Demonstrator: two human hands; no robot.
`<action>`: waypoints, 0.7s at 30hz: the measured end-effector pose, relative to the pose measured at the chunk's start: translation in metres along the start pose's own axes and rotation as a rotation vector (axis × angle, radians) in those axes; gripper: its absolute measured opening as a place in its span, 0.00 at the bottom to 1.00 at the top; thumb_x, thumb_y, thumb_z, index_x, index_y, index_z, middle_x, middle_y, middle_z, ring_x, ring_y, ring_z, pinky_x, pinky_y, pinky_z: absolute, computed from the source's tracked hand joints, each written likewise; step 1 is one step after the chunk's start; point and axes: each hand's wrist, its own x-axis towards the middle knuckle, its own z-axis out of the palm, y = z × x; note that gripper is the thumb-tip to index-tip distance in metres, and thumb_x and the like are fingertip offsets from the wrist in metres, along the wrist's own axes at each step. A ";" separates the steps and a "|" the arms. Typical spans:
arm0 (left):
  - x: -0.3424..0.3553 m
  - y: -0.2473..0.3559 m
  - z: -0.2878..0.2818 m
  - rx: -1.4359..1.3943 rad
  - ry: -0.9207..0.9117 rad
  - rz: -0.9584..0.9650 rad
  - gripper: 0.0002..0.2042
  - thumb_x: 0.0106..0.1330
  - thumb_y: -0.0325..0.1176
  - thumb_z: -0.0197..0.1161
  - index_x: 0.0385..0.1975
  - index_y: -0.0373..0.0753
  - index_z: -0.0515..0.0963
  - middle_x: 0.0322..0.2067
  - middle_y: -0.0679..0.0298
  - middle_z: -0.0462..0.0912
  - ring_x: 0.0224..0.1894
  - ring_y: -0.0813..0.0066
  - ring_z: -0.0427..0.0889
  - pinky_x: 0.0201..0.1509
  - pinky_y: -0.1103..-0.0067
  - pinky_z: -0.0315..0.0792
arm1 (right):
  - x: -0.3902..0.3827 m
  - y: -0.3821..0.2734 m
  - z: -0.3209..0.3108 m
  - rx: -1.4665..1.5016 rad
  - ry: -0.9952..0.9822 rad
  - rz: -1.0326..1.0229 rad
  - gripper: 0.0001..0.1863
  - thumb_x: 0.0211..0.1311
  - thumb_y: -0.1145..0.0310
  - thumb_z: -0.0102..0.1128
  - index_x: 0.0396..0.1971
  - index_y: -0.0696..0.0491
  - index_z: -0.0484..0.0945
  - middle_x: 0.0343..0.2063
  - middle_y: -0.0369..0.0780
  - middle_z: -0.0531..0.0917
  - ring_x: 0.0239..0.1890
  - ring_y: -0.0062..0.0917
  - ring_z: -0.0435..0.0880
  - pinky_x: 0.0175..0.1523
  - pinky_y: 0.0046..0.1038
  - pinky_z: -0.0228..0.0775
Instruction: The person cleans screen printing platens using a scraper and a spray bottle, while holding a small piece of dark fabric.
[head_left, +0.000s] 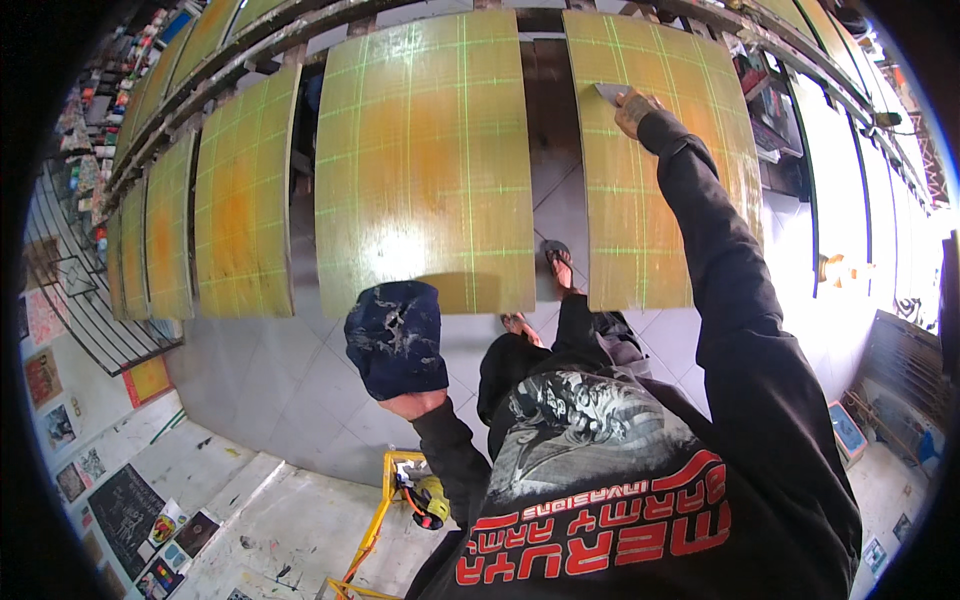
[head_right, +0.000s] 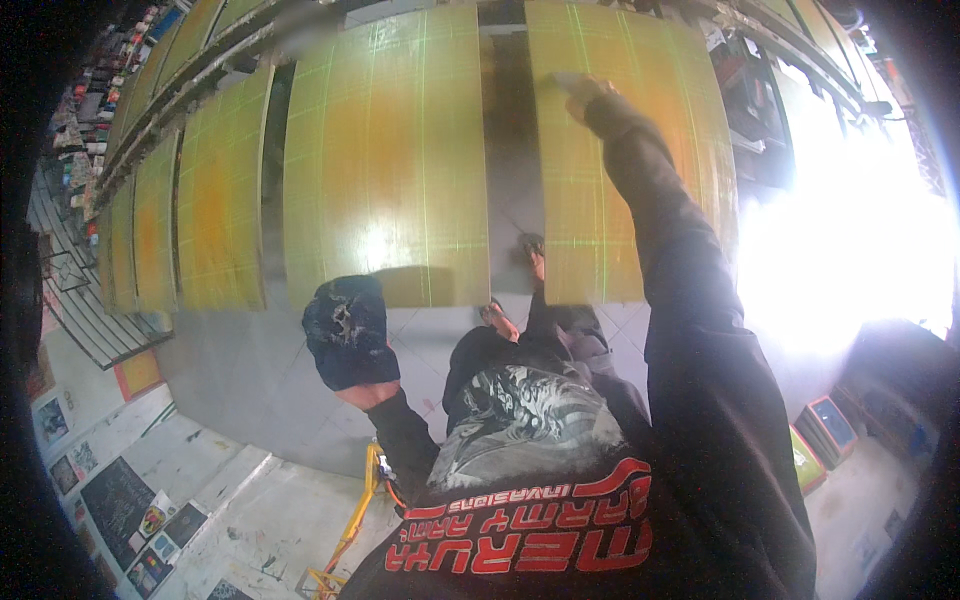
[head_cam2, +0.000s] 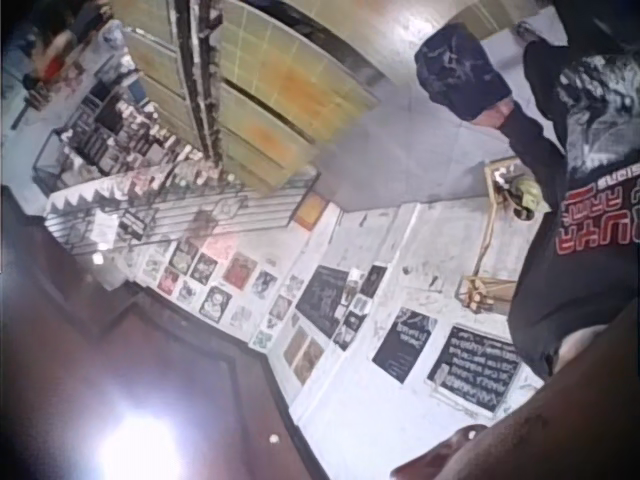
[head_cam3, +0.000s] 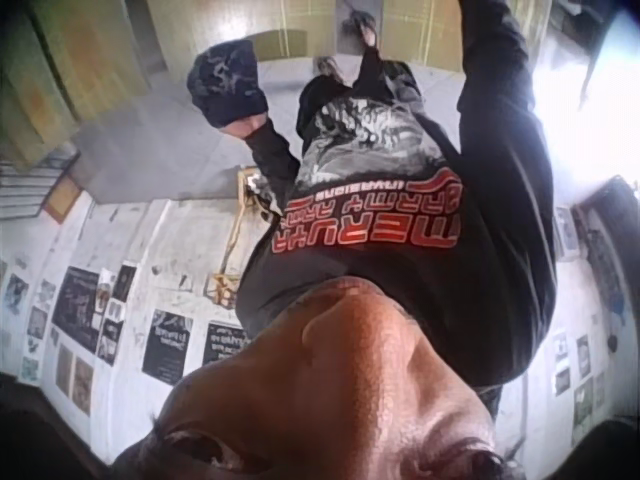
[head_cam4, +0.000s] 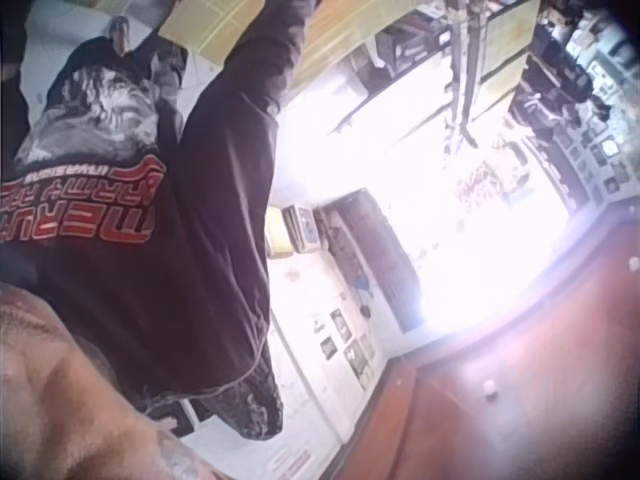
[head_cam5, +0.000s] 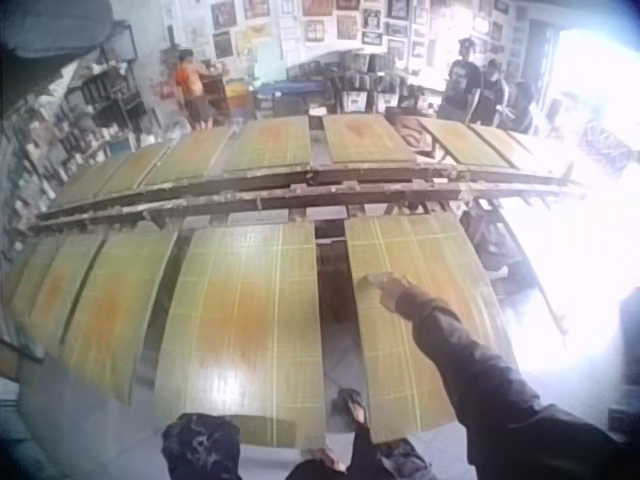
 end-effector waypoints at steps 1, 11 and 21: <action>-0.018 -0.006 -0.014 -0.002 0.001 -0.011 0.18 0.72 0.38 0.48 0.56 0.39 0.74 0.58 0.54 0.75 0.59 0.56 0.75 0.64 0.60 0.68 | -0.011 0.015 0.011 0.013 0.014 -0.007 0.31 0.57 0.76 0.45 0.62 0.35 0.69 0.55 0.42 0.79 0.56 0.41 0.78 0.57 0.39 0.72; -0.016 -0.029 0.018 0.099 0.081 -0.016 0.20 0.73 0.39 0.44 0.58 0.36 0.72 0.59 0.50 0.73 0.59 0.52 0.73 0.67 0.57 0.63 | 0.125 0.019 0.025 0.006 0.187 -0.065 0.21 0.61 0.64 0.50 0.55 0.42 0.75 0.46 0.45 0.82 0.52 0.46 0.79 0.55 0.40 0.72; -0.016 -0.033 0.034 0.281 0.030 0.056 0.20 0.72 0.37 0.46 0.59 0.35 0.68 0.59 0.51 0.71 0.60 0.54 0.71 0.67 0.59 0.64 | 0.028 -0.001 0.049 0.438 0.768 -0.296 0.25 0.69 0.67 0.49 0.66 0.45 0.67 0.37 0.53 0.81 0.32 0.41 0.80 0.37 0.40 0.72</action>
